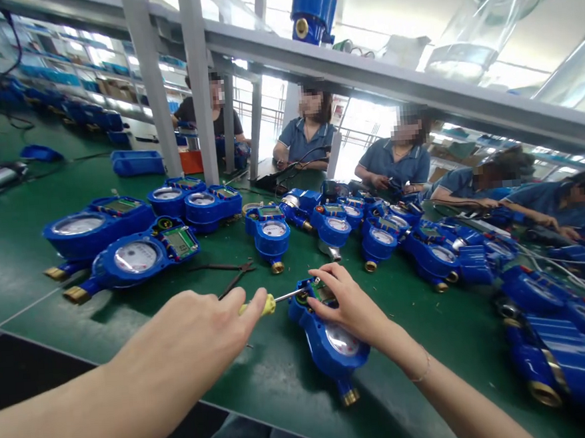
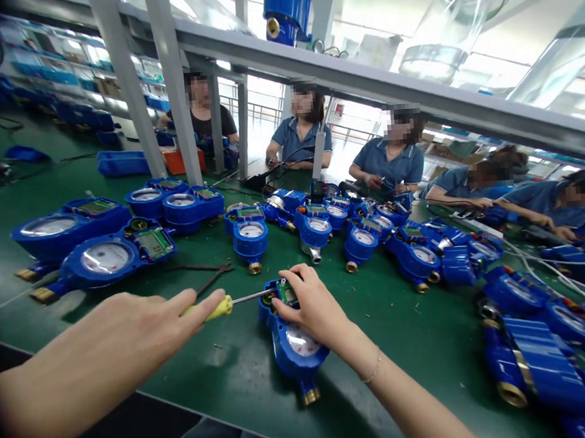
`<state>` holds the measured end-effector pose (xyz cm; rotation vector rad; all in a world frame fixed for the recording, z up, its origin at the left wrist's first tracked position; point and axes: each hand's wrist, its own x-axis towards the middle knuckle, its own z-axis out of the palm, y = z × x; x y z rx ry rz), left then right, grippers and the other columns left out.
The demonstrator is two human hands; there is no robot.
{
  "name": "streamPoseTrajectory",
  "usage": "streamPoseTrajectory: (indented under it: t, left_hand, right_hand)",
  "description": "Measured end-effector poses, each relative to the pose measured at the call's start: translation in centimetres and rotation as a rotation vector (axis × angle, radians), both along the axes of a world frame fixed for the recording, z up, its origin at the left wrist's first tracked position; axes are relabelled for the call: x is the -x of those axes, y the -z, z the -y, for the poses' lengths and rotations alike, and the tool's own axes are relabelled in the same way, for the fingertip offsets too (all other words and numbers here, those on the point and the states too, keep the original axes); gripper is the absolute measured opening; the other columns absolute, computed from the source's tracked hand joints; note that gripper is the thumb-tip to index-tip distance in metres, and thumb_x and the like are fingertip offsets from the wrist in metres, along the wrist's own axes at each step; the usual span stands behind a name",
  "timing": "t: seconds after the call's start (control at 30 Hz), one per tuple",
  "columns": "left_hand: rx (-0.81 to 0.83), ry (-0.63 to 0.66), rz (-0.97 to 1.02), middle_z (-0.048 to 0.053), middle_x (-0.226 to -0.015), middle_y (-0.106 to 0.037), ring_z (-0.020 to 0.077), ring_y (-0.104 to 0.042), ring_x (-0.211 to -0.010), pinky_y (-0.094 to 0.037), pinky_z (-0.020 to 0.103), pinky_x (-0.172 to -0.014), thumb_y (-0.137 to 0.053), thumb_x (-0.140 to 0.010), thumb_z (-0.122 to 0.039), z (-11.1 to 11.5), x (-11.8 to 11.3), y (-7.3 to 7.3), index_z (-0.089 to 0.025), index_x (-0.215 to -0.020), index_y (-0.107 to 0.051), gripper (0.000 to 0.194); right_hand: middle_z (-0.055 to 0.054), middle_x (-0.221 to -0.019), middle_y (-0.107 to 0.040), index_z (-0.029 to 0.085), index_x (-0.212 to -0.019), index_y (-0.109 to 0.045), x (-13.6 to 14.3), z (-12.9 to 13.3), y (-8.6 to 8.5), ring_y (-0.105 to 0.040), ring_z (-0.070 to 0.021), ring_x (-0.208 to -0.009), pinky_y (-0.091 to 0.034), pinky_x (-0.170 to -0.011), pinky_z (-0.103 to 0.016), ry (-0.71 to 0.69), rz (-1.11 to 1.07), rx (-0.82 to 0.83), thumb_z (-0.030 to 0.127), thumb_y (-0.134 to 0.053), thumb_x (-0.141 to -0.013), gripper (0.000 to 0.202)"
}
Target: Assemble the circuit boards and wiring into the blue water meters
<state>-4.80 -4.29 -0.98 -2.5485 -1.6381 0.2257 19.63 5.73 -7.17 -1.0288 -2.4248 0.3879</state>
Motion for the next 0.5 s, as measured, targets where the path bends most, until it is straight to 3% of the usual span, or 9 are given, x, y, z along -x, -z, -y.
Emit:
streamPoseTrajectory:
  t: [0.2,0.5]
  left_hand:
    - [0.113,-0.057,-0.137,0.012,-0.11,-0.068,0.0267,-0.072,-0.078,-0.059,0.041,-0.06,-0.037,-0.074,0.014,1.1,-0.7,0.5,-0.02,-0.149,-0.033,0.082]
    - [0.02,-0.093,-0.146,0.012,-0.105,-0.069,0.0265,-0.072,-0.076,-0.058,0.038,-0.054,-0.031,-0.077,0.012,2.0,-0.2,1.5,-0.026,-0.149,-0.033,0.082]
  right_hand:
    - [-0.011,-0.114,-0.054,0.017,-0.117,-0.059,0.4,0.4,0.2,-0.056,-0.0263,-0.107,-0.05,-0.097,-0.044,0.037,0.037,0.037,0.027,-0.075,-0.082,0.04]
    - [-0.008,-0.112,-0.053,0.019,-0.111,-0.061,1.1,0.2,0.5,-0.057,-0.0235,-0.1,-0.051,-0.088,-0.036,0.055,0.013,0.052,0.02,-0.067,-0.084,0.028]
